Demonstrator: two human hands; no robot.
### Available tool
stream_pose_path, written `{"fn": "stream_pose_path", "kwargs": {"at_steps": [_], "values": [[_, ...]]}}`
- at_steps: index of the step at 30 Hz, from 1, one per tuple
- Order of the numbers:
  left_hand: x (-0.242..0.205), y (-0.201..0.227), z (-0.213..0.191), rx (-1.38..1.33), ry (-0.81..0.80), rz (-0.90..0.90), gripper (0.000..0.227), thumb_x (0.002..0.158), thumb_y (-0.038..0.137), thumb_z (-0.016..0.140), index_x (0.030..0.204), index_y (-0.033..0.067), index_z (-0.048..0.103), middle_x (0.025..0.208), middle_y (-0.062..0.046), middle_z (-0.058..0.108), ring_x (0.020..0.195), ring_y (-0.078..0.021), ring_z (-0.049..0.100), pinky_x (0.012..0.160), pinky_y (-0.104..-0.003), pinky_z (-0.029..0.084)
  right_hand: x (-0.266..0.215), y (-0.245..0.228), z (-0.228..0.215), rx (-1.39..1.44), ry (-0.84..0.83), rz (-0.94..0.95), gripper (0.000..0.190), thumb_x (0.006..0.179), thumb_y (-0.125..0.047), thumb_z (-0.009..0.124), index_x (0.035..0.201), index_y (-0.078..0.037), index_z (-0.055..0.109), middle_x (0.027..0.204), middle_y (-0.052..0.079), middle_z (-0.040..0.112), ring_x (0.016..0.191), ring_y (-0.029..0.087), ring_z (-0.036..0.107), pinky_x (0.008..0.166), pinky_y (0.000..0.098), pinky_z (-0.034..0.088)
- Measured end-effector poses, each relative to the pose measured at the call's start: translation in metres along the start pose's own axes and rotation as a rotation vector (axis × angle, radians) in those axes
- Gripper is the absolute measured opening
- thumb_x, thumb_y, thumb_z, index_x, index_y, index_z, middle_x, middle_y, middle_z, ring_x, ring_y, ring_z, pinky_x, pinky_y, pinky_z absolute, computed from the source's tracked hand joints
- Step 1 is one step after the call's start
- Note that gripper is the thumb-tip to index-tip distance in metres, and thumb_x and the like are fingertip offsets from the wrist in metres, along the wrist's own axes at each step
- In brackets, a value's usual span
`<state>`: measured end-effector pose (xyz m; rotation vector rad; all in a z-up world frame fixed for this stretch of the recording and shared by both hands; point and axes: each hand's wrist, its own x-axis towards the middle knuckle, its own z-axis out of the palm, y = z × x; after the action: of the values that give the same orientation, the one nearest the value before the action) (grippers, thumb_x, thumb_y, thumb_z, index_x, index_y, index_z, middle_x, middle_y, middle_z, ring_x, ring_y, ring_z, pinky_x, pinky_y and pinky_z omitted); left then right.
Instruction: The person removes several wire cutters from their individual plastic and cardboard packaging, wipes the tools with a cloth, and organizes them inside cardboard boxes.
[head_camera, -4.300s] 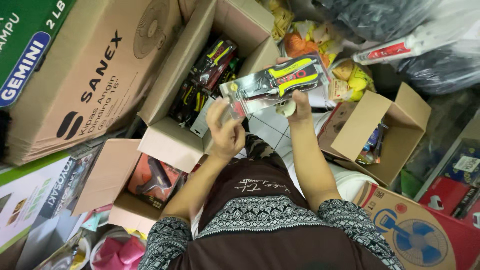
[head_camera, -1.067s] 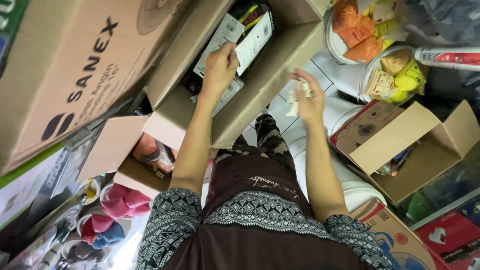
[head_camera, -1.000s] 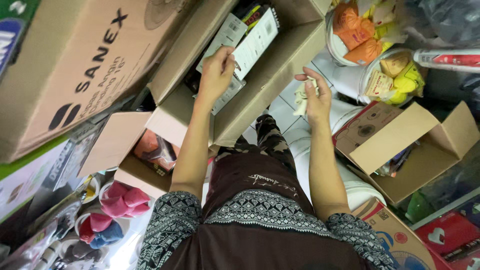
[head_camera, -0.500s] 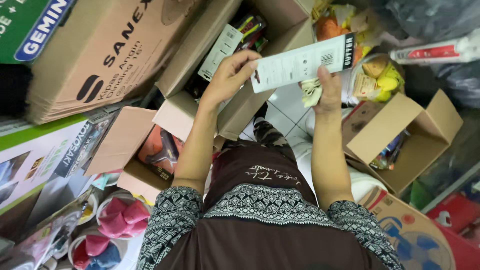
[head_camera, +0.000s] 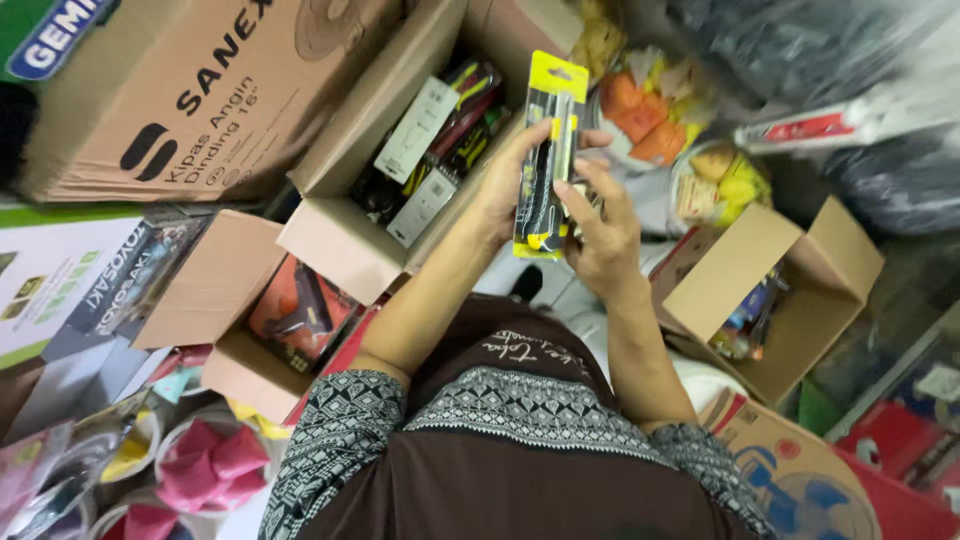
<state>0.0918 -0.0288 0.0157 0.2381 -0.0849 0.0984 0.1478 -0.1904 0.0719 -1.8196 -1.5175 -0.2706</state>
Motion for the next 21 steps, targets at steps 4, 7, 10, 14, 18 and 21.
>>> {"fn": "stream_pose_path", "kwargs": {"at_steps": [4, 7, 10, 14, 18, 21], "values": [[0.010, -0.005, 0.034, 0.242, 0.076, 0.065, 0.055, 0.109, 0.039, 0.048, 0.150, 0.0028, 0.041, 0.138, -0.021, 0.059, 0.117, -0.0280, 0.064, 0.103, -0.049, 0.054, -0.031, 0.028, -0.051, 0.132, -0.008, 0.215, 0.059, 0.085, -0.001, 0.076, 0.140, -0.004, 0.055, 0.133, 0.015, 0.057, 0.118, 0.031, 0.061, 0.101, 0.0400, 0.053], [0.019, -0.027, 0.056, 0.190, -0.021, -0.070, 0.061, 0.108, 0.046, 0.046, 0.148, 0.0008, 0.044, 0.138, -0.018, 0.059, 0.114, -0.0246, 0.066, 0.103, -0.047, 0.057, -0.059, 0.056, -0.083, 0.372, 0.290, 0.450, 0.054, 0.096, -0.008, 0.076, 0.140, -0.001, 0.046, 0.127, 0.012, 0.056, 0.108, 0.019, 0.057, 0.097, 0.0328, 0.052], [0.029, -0.056, 0.073, 0.429, -0.130, -0.047, 0.070, 0.108, 0.056, 0.044, 0.147, -0.0018, 0.046, 0.136, -0.021, 0.060, 0.109, -0.0264, 0.067, 0.096, -0.045, 0.059, -0.056, 0.080, -0.119, 0.475, 0.643, 0.320, 0.048, 0.109, -0.015, 0.072, 0.143, -0.004, 0.040, 0.125, 0.012, 0.061, 0.108, 0.016, 0.061, 0.099, 0.0288, 0.054], [0.044, -0.092, 0.092, 0.477, -0.145, -0.126, 0.075, 0.109, 0.062, 0.041, 0.143, -0.0047, 0.049, 0.133, -0.021, 0.061, 0.106, -0.0257, 0.067, 0.091, -0.043, 0.059, -0.030, 0.077, -0.167, 0.305, 0.671, 0.226, 0.028, 0.109, -0.012, 0.067, 0.131, -0.002, 0.053, 0.126, 0.015, 0.065, 0.109, 0.018, 0.064, 0.098, 0.0302, 0.054], [0.049, -0.112, 0.104, 0.439, -0.147, -0.203, 0.078, 0.103, 0.065, 0.042, 0.142, -0.0019, 0.050, 0.125, -0.020, 0.063, 0.101, -0.0246, 0.068, 0.085, -0.040, 0.059, -0.004, 0.077, -0.208, 0.150, 0.335, 0.119, 0.024, 0.100, -0.005, 0.065, 0.121, 0.006, 0.062, 0.120, 0.020, 0.064, 0.113, 0.021, 0.062, 0.095, 0.0346, 0.051], [0.053, -0.120, 0.100, 0.472, -0.141, -0.247, 0.081, 0.104, 0.068, 0.042, 0.136, -0.0051, 0.054, 0.118, -0.020, 0.066, 0.094, -0.0257, 0.069, 0.081, -0.038, 0.059, -0.010, 0.084, -0.203, 0.387, 0.141, 0.292, 0.027, 0.100, -0.003, 0.068, 0.126, 0.004, 0.066, 0.110, 0.014, 0.067, 0.094, 0.013, 0.061, 0.080, 0.0301, 0.050]]}}
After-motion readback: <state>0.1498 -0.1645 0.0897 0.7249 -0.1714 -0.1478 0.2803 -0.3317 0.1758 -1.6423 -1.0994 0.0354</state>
